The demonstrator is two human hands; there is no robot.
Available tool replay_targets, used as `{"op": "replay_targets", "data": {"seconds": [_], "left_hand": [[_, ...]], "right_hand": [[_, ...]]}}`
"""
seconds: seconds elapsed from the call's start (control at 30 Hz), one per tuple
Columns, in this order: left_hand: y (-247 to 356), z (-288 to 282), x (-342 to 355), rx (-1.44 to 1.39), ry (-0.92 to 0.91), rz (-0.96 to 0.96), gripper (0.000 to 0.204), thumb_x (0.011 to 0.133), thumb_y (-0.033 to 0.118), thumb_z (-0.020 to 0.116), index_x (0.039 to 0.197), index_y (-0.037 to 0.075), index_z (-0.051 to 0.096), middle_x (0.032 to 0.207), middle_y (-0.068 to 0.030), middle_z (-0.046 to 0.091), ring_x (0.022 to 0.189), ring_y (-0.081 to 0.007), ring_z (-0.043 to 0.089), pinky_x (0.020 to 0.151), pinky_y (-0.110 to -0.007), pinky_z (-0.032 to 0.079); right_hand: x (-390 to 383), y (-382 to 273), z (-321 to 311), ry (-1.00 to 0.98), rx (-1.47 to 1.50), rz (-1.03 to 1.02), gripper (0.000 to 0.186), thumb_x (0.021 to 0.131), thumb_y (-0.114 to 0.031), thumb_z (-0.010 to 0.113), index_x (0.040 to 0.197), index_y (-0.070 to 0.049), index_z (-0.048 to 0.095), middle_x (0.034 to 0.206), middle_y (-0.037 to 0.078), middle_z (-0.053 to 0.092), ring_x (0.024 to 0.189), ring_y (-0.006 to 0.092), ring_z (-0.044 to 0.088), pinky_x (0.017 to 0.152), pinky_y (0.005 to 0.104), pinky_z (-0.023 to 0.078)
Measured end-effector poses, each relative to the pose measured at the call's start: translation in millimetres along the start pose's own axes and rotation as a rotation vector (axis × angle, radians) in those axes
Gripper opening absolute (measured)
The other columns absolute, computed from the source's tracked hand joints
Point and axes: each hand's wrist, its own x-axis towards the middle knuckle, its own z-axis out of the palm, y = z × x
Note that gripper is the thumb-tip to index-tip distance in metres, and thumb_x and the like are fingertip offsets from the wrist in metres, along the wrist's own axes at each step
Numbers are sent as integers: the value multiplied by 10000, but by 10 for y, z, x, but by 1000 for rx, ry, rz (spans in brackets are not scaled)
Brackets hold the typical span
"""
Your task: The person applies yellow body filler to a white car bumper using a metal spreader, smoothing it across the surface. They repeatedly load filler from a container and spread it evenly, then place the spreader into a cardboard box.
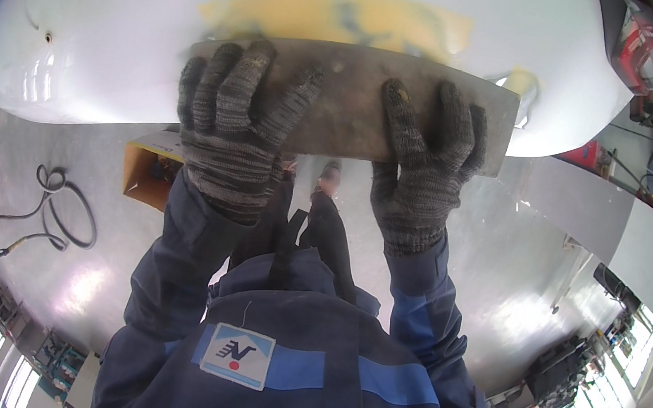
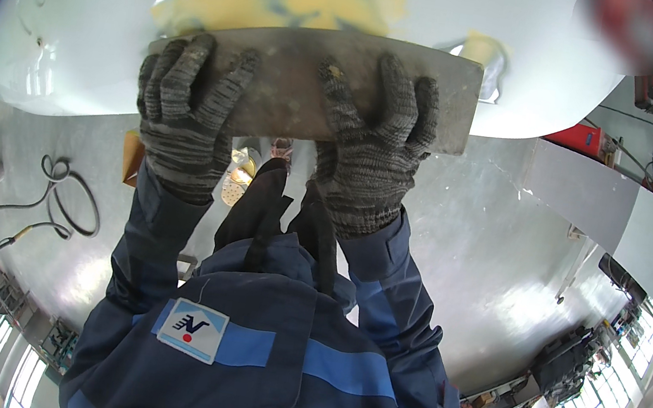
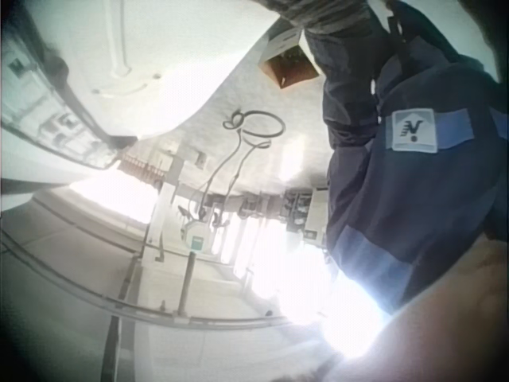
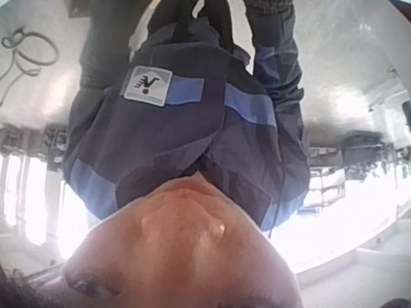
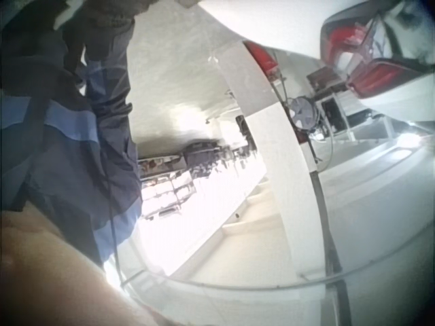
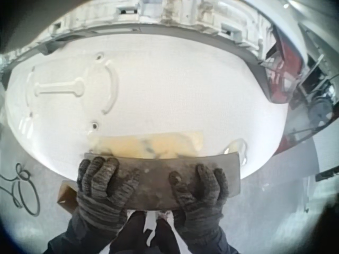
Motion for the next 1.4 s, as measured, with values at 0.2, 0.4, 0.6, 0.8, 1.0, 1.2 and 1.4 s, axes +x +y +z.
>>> {"op": "replay_targets", "data": {"seconds": [0.2, 0.4, 0.6, 0.8, 1.0, 1.2, 1.4], "left_hand": [[110, -286, 4, -65, -98, -31, 441, 824, 152, 672, 1239, 271, 761, 1319, -81, 606, 1266, -329, 568, 1101, -539, 454], [-50, -355, 221, 23, 1, -59, 457, 801, 164, 735, 1239, 292, 760, 1299, -52, 612, 1216, -309, 587, 1047, -464, 507], [-153, -331, 357, 77, -25, -88, 520, 757, 138, 715, 1251, 296, 754, 1291, -47, 620, 1222, -307, 587, 1052, -452, 503], [-162, -316, 427, 105, -69, -98, 545, 767, 129, 694, 1282, 301, 743, 1303, -55, 616, 1235, -310, 581, 1052, -448, 500], [-151, -300, 493, 106, -91, -118, 585, 766, 141, 698, 1320, 327, 720, 1274, -66, 605, 1203, -300, 591, 1025, -439, 517], [-166, -255, 510, 135, -65, -110, 584, 759, 172, 706, 1320, 331, 721, 1259, -70, 605, 1187, -304, 596, 1014, -435, 528], [-177, -233, 423, 137, -114, -109, 559, 775, 201, 703, 1319, 328, 722, 1247, -73, 598, 1174, -306, 596, 1021, -434, 523]], "right_hand": [[-15, -137, -351, -103, -29, -6, 467, 890, -257, 730, 1355, -278, 701, 1498, 147, 495, 1416, 428, 389, 1194, 540, 306], [353, -175, -436, 11, 3, -111, 460, 870, -223, 746, 1329, -248, 720, 1461, 152, 530, 1393, 416, 425, 1192, 531, 320], [551, -188, -336, 9, -40, -109, 573, 786, -115, 814, 1324, -287, 720, 1465, 111, 523, 1386, 431, 419, 1165, 540, 372], [642, -225, -377, -42, -89, -101, 594, 782, -118, 819, 1334, -309, 712, 1490, 110, 493, 1396, 441, 399, 1156, 552, 389], [692, -271, -453, -136, -153, -79, 557, 822, -157, 783, 1351, -306, 698, 1499, 137, 468, 1393, 453, 390, 1163, 555, 385], [717, -289, -449, -161, -122, -70, 553, 837, -176, 761, 1369, -307, 685, 1500, 160, 456, 1395, 451, 381, 1185, 555, 344], [631, -249, -402, -155, -116, -87, 572, 831, -168, 755, 1382, -305, 678, 1510, 170, 446, 1400, 442, 379, 1201, 546, 307]]}}
